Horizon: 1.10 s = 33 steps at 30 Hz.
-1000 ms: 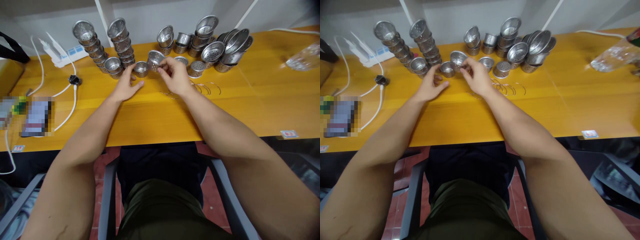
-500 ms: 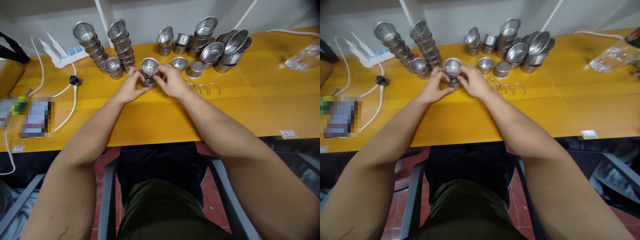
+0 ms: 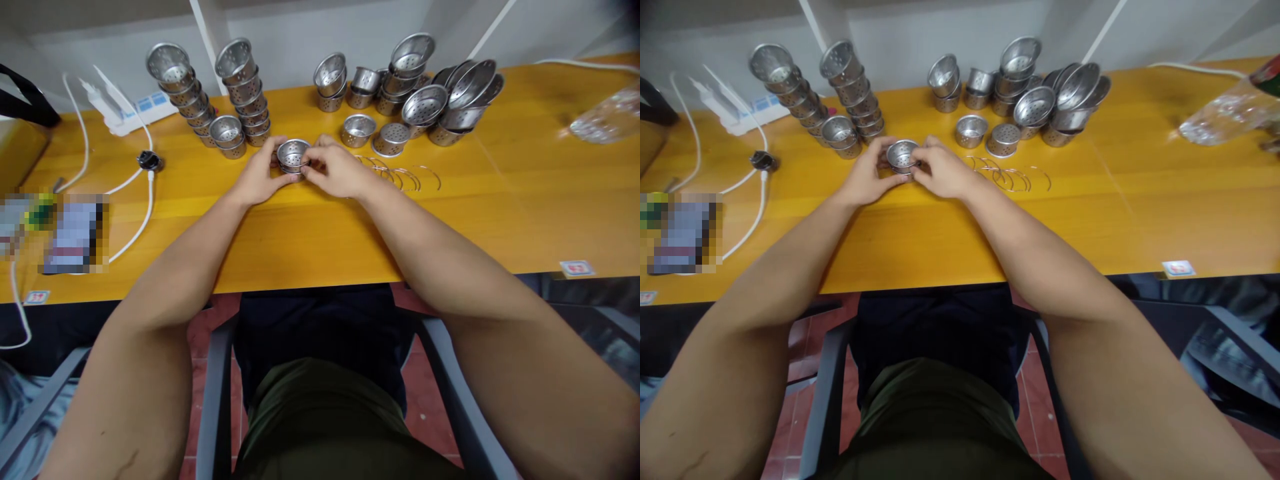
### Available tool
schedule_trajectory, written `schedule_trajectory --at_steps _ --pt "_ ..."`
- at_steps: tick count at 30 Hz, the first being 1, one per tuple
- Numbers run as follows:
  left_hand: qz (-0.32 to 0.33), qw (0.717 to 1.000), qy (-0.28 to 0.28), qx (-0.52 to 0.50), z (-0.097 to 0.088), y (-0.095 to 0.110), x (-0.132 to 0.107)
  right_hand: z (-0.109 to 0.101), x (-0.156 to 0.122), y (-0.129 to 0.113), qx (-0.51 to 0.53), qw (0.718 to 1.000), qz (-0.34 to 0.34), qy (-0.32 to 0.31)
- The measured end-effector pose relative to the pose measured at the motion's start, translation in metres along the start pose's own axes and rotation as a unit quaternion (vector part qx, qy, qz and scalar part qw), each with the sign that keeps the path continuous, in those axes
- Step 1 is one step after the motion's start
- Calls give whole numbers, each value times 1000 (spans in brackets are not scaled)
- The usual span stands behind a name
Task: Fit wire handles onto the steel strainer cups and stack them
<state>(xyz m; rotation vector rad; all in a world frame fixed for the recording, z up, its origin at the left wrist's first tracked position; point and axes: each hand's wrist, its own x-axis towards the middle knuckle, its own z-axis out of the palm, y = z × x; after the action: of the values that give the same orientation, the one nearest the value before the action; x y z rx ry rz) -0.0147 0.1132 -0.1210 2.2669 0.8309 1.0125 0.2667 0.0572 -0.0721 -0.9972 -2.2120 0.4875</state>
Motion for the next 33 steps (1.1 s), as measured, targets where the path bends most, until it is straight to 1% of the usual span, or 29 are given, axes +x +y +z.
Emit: schedule_trajectory --at_steps 4,6,8,9,10,12,13,14,15,16,19,21,22,24,26,27,28,30,32,33 --pt "-12 1000 -1 -14 4 -1 1 2 2 2 -7 1000 7 -1" --pt "-8 1000 -9 -13 5 -5 1 3 2 3 -16 1000 6 -2" --pt "-2 1000 1 6 3 -13 1 5 1 3 -25 1000 5 2" --pt "1 999 22 24 1 -18 1 6 0 3 -24 1000 3 9" --pt "0 997 56 47 -1 -22 1 6 -1 4 -20 1000 1 15" --pt "-14 986 144 86 -6 -30 2 7 -2 4 -6 1000 -5 23" --pt "-28 979 175 95 -8 -30 1 8 -2 4 0 1000 -9 23" --pt "-43 976 190 96 -9 -29 1 8 -2 4 3 1000 -15 21" --pt "-57 976 187 93 -10 -24 1 9 -1 5 5 1000 -22 15" --pt "-65 979 170 87 -10 -18 1 11 0 5 6 1000 -28 9" --pt "-61 988 117 78 -5 6 0 14 3 10 7 999 -38 -15" --pt "-50 990 102 83 -2 17 0 13 5 16 -2 999 -35 -8" --pt "-47 990 97 87 -2 19 0 10 5 19 -10 999 -29 9" --pt "-47 991 87 94 -2 19 0 -1 4 25 -33 997 0 67" --pt "-54 990 84 96 -4 17 -1 -16 1 29 -70 988 60 121" --pt "-59 990 85 95 -4 17 -2 -23 -1 31 -97 981 99 132" --pt "-64 990 87 94 -5 19 -3 -30 -3 31 -127 974 138 131" --pt "-73 989 89 94 -4 24 -4 -41 -8 34 -175 957 206 108" --pt "-79 988 84 99 -4 29 -4 -46 -11 41 -183 949 243 86" --pt "-80 988 81 102 -4 30 -4 -47 -12 45 -169 951 245 80"
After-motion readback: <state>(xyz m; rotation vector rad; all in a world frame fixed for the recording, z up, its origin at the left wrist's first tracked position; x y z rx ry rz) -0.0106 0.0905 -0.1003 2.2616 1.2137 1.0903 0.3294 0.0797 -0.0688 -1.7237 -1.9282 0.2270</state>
